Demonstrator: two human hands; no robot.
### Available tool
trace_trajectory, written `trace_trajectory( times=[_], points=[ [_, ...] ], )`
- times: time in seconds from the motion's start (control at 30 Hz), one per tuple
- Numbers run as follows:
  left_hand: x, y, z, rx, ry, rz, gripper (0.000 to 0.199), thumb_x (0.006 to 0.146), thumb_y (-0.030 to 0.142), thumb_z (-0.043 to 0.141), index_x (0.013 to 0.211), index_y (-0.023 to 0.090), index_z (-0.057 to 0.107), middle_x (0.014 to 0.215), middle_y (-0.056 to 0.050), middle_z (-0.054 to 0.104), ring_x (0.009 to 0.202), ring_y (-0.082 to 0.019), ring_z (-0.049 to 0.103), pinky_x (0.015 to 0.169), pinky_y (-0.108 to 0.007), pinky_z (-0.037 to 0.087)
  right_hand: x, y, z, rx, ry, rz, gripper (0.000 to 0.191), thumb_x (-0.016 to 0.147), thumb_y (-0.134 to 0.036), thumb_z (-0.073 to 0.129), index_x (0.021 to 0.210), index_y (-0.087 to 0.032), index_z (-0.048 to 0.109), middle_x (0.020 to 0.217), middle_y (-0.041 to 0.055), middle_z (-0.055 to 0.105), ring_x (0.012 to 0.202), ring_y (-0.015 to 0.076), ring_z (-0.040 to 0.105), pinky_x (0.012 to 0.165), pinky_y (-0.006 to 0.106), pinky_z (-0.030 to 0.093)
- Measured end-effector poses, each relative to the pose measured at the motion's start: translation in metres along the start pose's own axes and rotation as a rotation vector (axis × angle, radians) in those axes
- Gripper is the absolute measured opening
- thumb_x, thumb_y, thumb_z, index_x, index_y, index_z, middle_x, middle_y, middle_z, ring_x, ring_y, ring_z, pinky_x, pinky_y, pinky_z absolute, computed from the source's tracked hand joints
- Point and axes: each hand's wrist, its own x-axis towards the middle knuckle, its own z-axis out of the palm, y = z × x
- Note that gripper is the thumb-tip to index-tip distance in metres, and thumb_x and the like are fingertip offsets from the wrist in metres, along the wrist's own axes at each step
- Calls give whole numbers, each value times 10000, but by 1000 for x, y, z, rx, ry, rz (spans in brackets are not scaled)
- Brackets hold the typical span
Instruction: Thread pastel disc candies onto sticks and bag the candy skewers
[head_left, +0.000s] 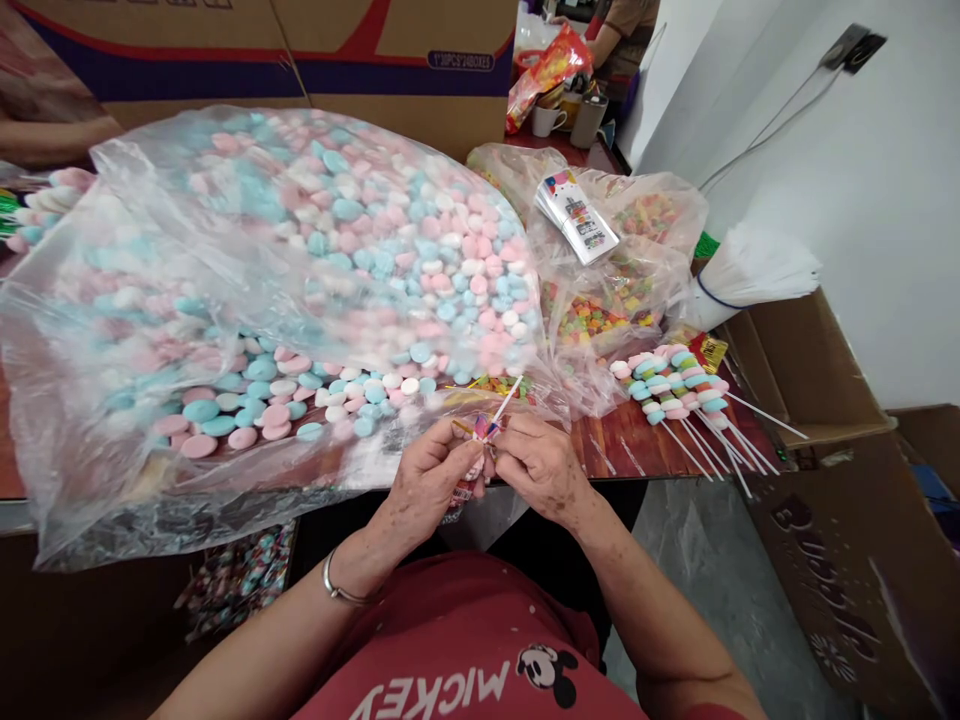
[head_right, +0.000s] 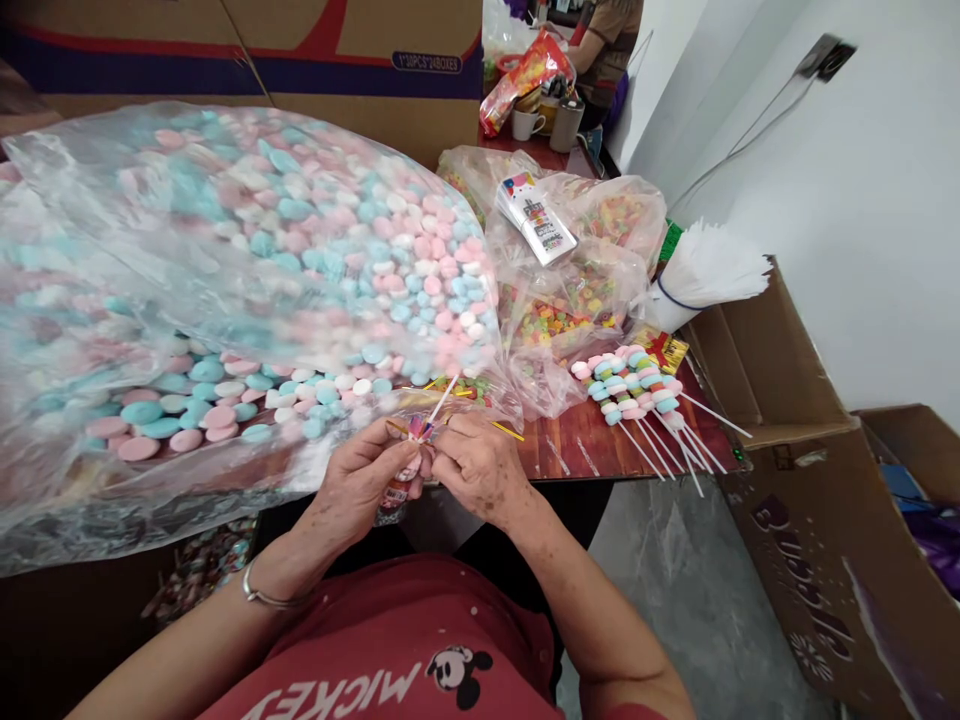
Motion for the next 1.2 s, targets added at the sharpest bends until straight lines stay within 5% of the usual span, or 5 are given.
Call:
trace_trajectory(
  times=[0.27,0.5,0.73,0.97,1.2],
  points=[
    [0,-1,0,0,18,-12,244,801,379,695,786,184,550,629,20,650,446,-81,545,369,-143,299,-3,-6,-5,24,26,47,208,915,-137,446,863,-204,636,818,42,610,791,165,585,737,292,490],
    [-18,6,12,-25,-6,77,246,812,400,654,785,187,535,627,21,638,420,-76,524,354,-143,278,-17,-36,-1,72,234,75,175,951,-165,448,858,-239,578,740,6,580,665,151,592,620,269,503],
    [-51,8,18,98,47,164,221,725,333,665,678,182,511,496,58,525,366,-73,461,355,-166,326,-37,-70,1,-459,380,-238,235,922,-102,403,807,-216,573,680,41,581,644,200,550,572,326,473],
    [-41,2,8,248,-434,-149,120,605,234,616,666,133,637,546,-35,664,382,-113,532,352,-184,362,-44,-55,-14,-437,176,-559,314,1009,-202,345,788,-191,568,748,35,619,719,175,531,656,313,470],
    [-38,-3,-1,385,-570,-329,109,503,197,634,573,120,667,517,-25,651,394,-128,539,390,-216,411,-44,-69,-35,-416,-224,-595,210,986,-186,458,825,-160,589,929,37,653,761,145,516,644,271,415]
  ],
)
